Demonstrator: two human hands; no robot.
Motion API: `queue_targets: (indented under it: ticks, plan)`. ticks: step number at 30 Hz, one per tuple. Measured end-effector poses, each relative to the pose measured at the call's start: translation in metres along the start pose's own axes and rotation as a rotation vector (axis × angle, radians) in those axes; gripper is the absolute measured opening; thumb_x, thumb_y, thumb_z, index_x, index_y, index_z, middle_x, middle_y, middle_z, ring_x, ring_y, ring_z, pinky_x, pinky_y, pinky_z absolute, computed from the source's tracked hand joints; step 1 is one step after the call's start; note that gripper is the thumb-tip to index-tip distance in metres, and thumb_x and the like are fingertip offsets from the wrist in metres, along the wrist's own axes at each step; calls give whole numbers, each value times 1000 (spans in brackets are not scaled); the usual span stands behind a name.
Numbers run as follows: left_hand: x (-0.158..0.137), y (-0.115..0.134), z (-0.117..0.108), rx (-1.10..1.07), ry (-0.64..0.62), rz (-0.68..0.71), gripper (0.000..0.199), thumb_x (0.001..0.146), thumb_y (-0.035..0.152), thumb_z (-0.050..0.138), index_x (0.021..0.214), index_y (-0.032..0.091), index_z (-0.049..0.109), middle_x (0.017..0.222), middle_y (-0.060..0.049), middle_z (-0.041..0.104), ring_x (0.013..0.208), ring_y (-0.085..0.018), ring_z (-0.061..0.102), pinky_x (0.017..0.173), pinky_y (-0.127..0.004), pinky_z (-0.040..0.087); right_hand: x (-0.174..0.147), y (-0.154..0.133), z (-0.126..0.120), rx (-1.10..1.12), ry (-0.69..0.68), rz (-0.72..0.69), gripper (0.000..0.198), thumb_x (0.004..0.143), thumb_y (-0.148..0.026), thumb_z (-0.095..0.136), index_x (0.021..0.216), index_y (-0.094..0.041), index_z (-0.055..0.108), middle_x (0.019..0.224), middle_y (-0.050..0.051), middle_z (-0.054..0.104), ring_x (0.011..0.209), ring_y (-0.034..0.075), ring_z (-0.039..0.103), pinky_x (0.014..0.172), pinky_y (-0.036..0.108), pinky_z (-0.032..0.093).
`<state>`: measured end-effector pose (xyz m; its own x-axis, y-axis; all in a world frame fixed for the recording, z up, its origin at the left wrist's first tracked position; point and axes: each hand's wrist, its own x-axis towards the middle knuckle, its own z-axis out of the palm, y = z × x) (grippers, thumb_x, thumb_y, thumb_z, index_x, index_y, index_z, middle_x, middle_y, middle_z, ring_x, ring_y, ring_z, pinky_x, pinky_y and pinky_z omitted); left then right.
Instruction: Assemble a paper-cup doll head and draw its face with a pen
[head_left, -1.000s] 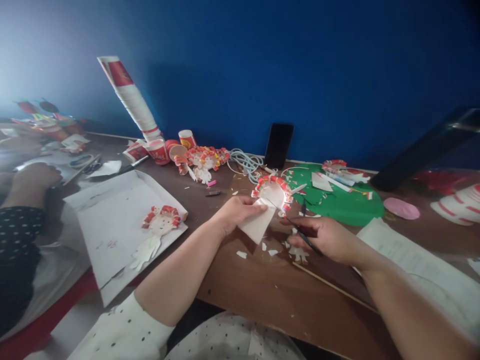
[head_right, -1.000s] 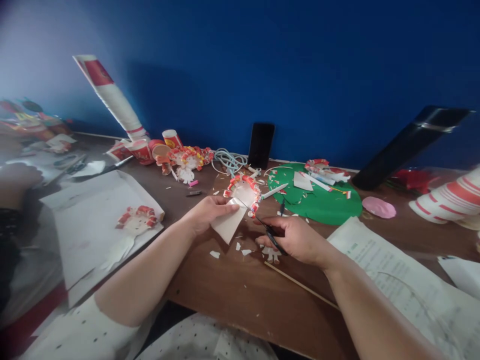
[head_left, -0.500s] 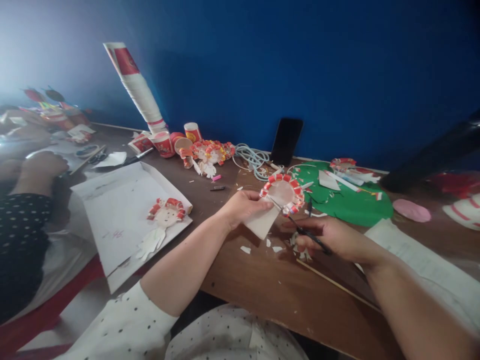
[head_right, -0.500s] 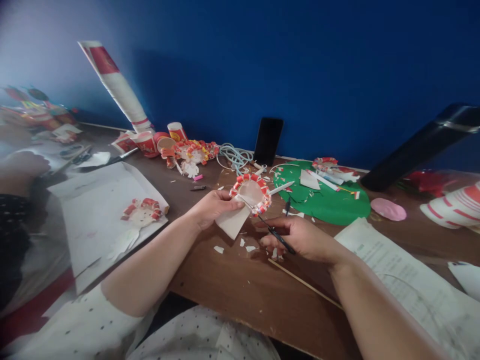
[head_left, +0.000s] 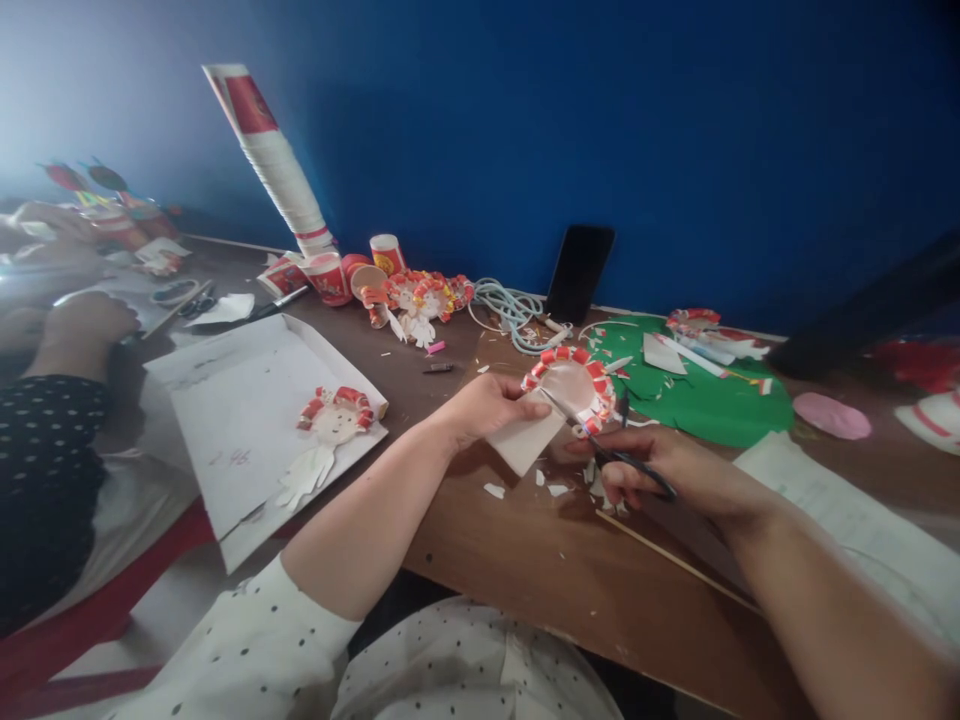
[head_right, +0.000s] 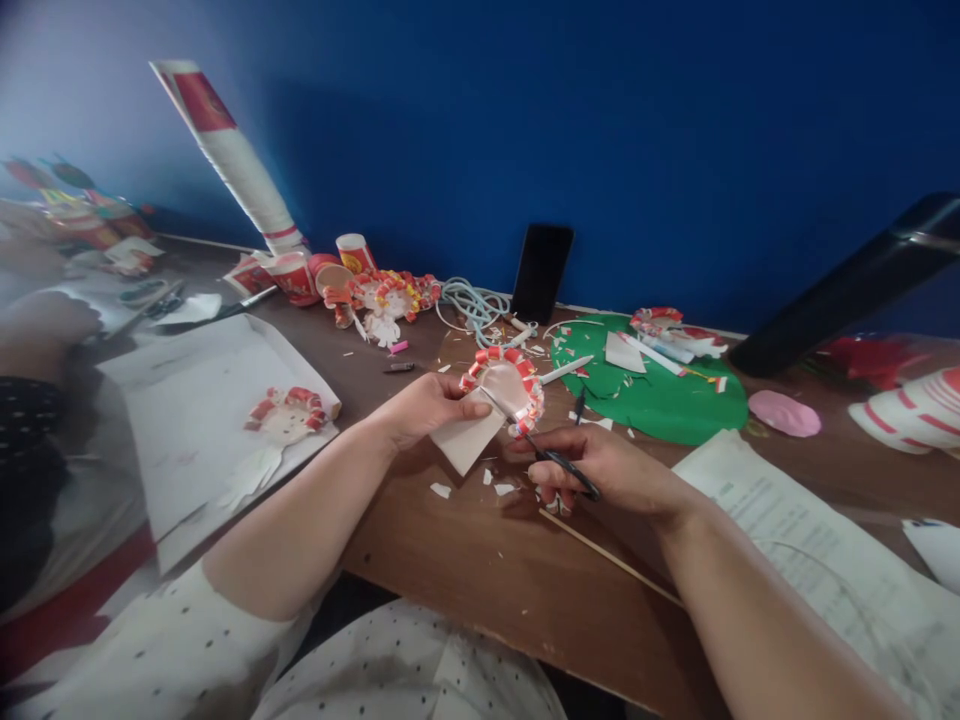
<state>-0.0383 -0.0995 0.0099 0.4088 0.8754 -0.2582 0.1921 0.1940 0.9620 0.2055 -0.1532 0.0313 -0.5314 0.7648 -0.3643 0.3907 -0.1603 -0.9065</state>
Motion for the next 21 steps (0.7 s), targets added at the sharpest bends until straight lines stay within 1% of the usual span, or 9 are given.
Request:
queue_targets:
  ticks: [4,7,11,14,17,21]
  plan:
    - [-1,0,-3,84,1,1,37,66,47,75,86,15,73,79,-6,71,64,-16,63,58,-25,46,1,-1,4,-8,36,28,58,75,-51,69,117,-11,66,62,3,62,51,9,52,47,22,40]
    - [-3,4,-4,118,9,-14,35,67,46,74,83,15,73,77,-5,71,64,-15,62,57,-24,44,3,0,4,15,43,63,57,74,-49,70,117,-12,66,58,2,59,50,9,50,46,21,39]
    - [-7,11,-4,108,-9,-37,30,67,41,74,81,15,73,73,-4,70,62,-13,61,56,-22,43,3,0,4,28,28,69,57,74,-49,70,117,-12,67,58,1,57,50,9,48,46,22,39]
    - [-9,14,-4,107,-11,-51,28,67,40,75,81,15,73,72,-3,70,61,-13,61,57,-22,44,3,1,4,37,43,70,56,73,-48,70,116,-13,67,58,1,56,50,9,46,46,22,37]
    - [-8,13,-6,99,22,-72,28,66,40,76,79,15,73,71,-3,70,61,-13,61,58,-23,45,3,5,2,41,37,69,55,74,-48,70,118,-15,67,57,0,55,49,7,44,45,21,34]
    - [-6,10,-9,102,52,-67,33,64,45,77,80,16,73,74,-3,70,63,-14,62,58,-24,45,2,11,-1,17,29,76,53,73,-48,72,116,-18,68,57,-1,55,47,7,42,43,20,30]
